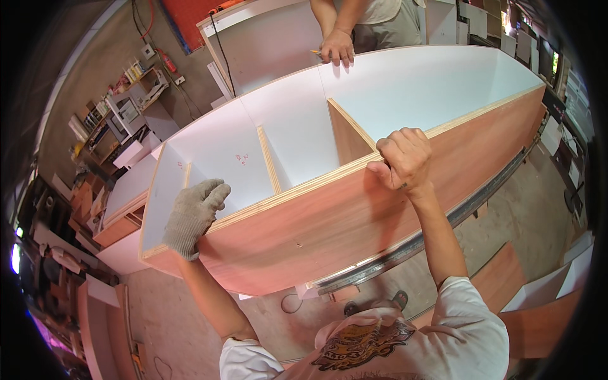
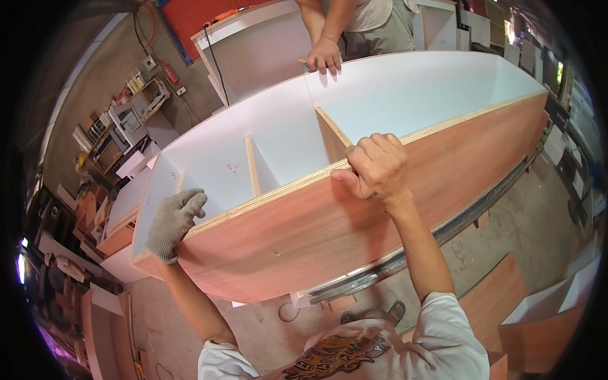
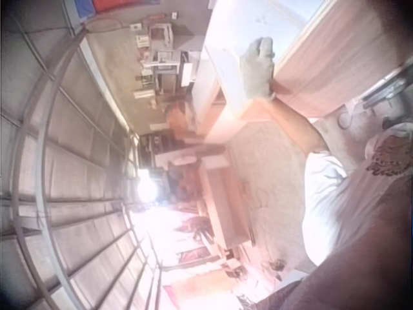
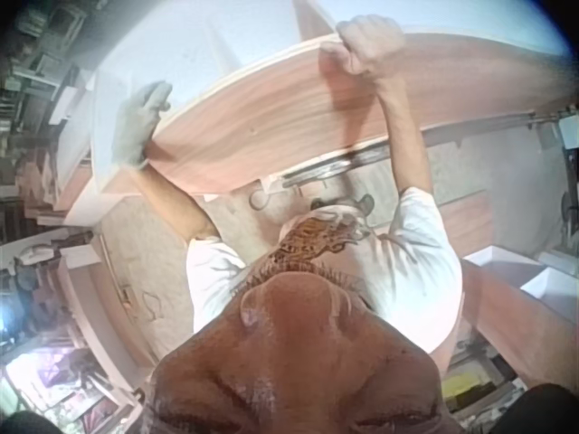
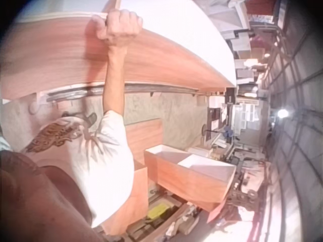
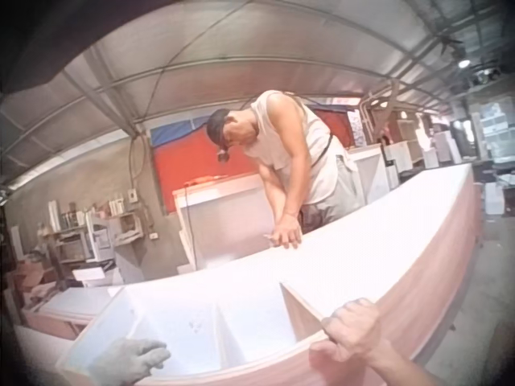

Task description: The person lifts and positions a large curved wooden cabinet frame with internal dividers, aligning it with assistance from a coworker. They repeatedly adjust the frame's orientation and placement within the workshop.

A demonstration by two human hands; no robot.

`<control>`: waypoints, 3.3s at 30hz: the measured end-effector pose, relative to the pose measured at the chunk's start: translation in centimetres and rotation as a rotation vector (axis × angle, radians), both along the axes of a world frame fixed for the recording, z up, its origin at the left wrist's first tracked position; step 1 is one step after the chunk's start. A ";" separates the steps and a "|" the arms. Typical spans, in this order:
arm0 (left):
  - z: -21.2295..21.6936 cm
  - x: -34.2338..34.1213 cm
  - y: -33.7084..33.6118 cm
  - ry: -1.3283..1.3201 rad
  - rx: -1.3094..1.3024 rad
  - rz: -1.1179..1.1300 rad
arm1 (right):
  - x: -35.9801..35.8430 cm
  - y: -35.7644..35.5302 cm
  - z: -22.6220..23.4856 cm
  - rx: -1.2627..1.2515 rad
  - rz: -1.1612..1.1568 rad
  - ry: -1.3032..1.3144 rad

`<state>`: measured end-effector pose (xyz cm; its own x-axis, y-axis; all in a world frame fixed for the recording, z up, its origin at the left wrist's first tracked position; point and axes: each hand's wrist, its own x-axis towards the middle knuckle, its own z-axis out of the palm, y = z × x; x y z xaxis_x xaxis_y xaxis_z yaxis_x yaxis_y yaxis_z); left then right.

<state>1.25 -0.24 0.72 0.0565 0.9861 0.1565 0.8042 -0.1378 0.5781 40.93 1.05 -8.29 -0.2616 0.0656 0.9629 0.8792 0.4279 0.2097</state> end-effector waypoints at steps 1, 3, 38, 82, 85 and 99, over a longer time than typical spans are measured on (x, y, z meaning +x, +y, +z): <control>0.0 0.0 0.0 0.003 0.004 -0.002 | 0.1 0.0 0.0 0.000 -0.005 -0.003; 0.0 0.0 -0.1 0.009 0.005 -0.005 | 0.1 0.0 -0.1 0.002 -0.004 -0.003; 0.0 -0.2 -0.1 0.011 0.013 -0.009 | -0.1 0.1 -0.1 -0.011 -0.010 -0.008; -0.4 -0.5 0.2 -0.018 0.002 -0.006 | -0.2 -0.1 0.0 -0.015 -0.005 -0.020; -0.5 -0.7 0.3 -0.014 -0.004 -0.005 | -0.2 -0.1 0.0 -0.015 -0.004 -0.019; 0.2 0.1 -0.6 -0.016 0.007 0.013 | -0.3 -0.1 0.0 -0.023 -0.018 -0.010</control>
